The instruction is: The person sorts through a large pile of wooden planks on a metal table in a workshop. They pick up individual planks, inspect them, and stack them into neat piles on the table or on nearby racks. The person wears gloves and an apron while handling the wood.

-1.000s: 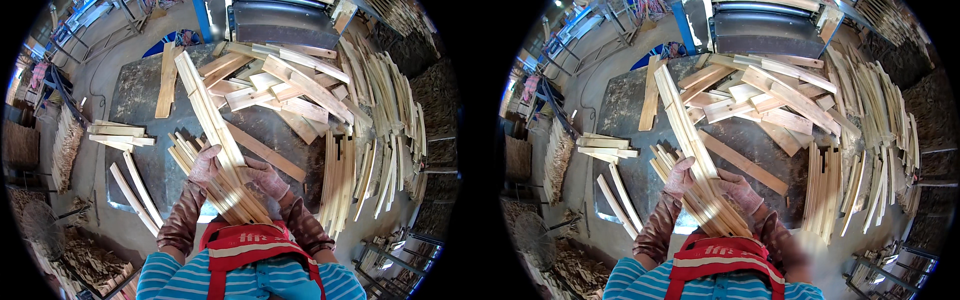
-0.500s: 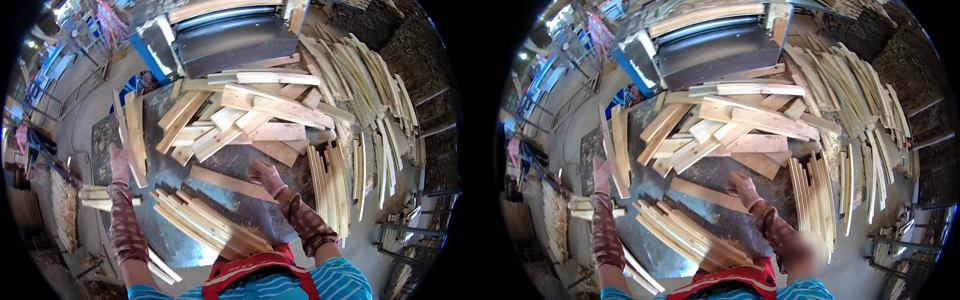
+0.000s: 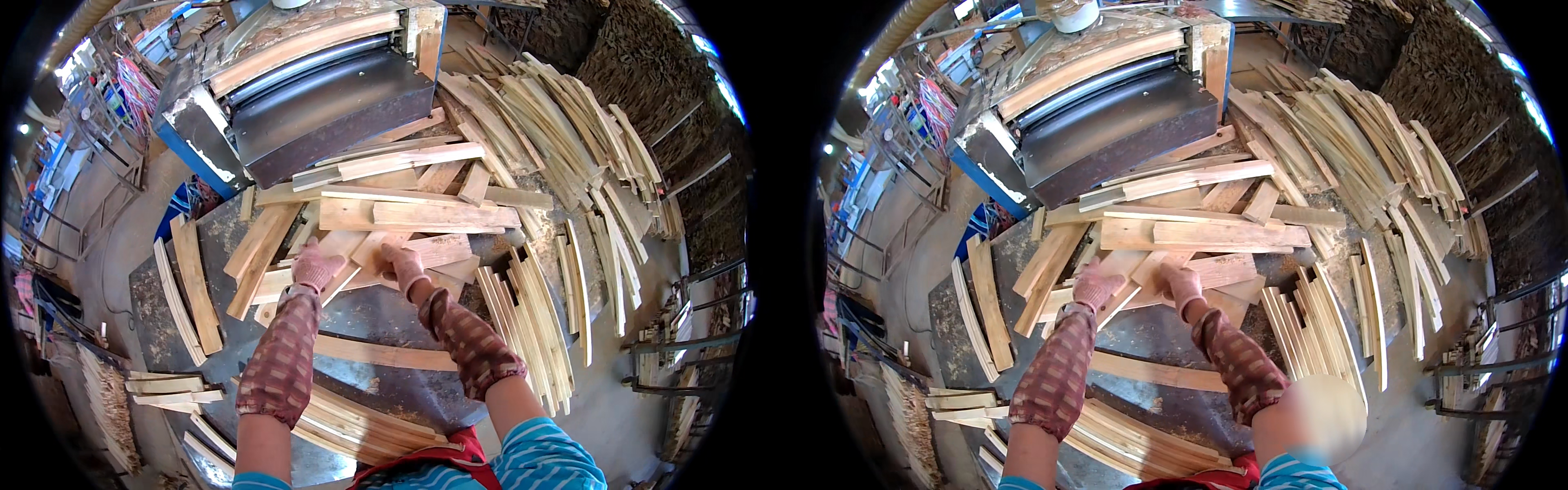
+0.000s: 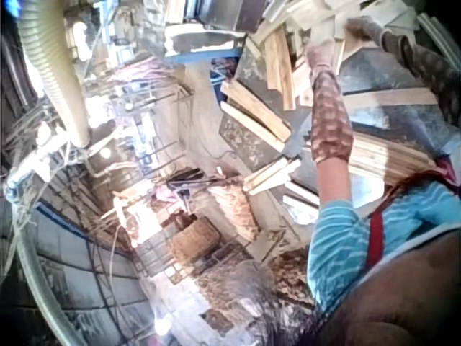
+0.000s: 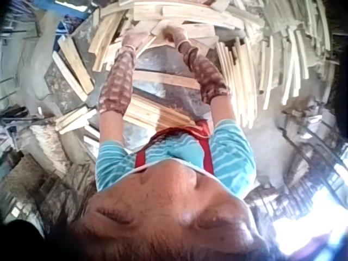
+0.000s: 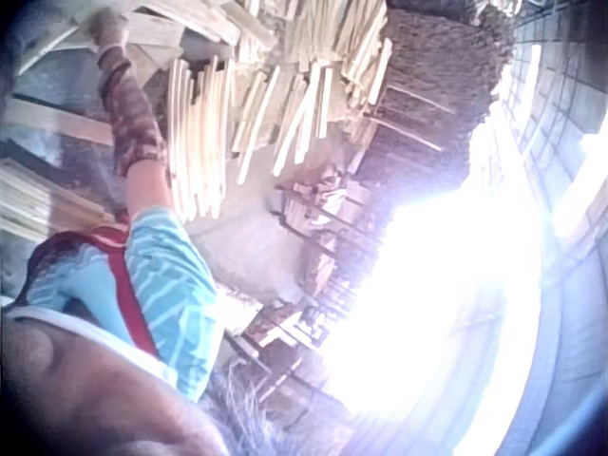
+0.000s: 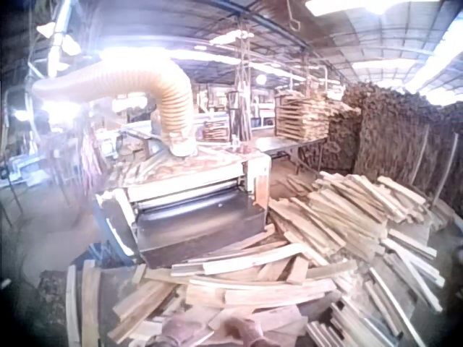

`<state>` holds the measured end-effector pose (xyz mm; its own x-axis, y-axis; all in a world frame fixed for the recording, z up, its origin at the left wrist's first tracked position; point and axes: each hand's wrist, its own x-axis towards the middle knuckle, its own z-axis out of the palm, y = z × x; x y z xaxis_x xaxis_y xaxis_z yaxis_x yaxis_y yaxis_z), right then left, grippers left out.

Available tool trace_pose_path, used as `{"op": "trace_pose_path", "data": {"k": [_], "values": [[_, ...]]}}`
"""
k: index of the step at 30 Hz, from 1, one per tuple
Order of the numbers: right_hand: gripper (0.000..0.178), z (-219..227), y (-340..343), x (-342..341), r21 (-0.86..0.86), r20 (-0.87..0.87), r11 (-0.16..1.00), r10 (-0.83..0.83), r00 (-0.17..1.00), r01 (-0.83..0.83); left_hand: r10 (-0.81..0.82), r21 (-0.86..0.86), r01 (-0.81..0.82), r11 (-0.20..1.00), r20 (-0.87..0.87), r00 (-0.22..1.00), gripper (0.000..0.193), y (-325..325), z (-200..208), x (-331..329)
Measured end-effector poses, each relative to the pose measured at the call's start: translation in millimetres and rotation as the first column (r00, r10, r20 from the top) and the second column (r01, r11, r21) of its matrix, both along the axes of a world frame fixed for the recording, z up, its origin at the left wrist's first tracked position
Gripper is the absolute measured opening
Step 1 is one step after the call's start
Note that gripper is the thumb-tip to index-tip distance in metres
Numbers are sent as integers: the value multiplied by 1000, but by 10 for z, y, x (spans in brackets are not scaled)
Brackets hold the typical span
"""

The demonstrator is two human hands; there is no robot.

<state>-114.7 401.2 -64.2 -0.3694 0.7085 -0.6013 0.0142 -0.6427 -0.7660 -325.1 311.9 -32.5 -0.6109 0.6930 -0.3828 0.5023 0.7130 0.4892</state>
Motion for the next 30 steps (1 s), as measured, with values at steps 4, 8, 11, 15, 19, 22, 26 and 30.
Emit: {"op": "trace_pose_path", "data": {"k": [4,8,11,15,19,22,26,30], "values": [[28,-13,71,-15,-253,-158,966,-90,983,48,69,98,-130,987,470,880,52,-240,169,-231],[17,887,552,304,-120,-660,991,-34,750,-60,38,250,-282,926,681,731,47,-541,1004,-287],[25,2034,600,146,-297,-620,955,-198,759,8,117,321,-389,864,622,774,39,-1296,1222,-611],[23,2357,-198,409,-67,-616,984,90,782,-166,196,332,-507,796,651,734,48,-2077,1220,-105],[33,1263,-1421,903,-77,-336,867,443,832,-493,233,230,-673,703,820,523,38,-2476,872,728],[35,1372,-2173,1160,-123,-217,785,575,789,-606,255,197,-769,608,869,424,24,-2881,596,1277],[67,910,-2651,1458,167,286,850,443,849,-500,228,224,-755,617,866,444,22,-3089,514,2120],[98,1085,-2552,1575,313,532,808,286,797,-499,173,422,-462,780,564,808,32,-3108,611,2768]]}}
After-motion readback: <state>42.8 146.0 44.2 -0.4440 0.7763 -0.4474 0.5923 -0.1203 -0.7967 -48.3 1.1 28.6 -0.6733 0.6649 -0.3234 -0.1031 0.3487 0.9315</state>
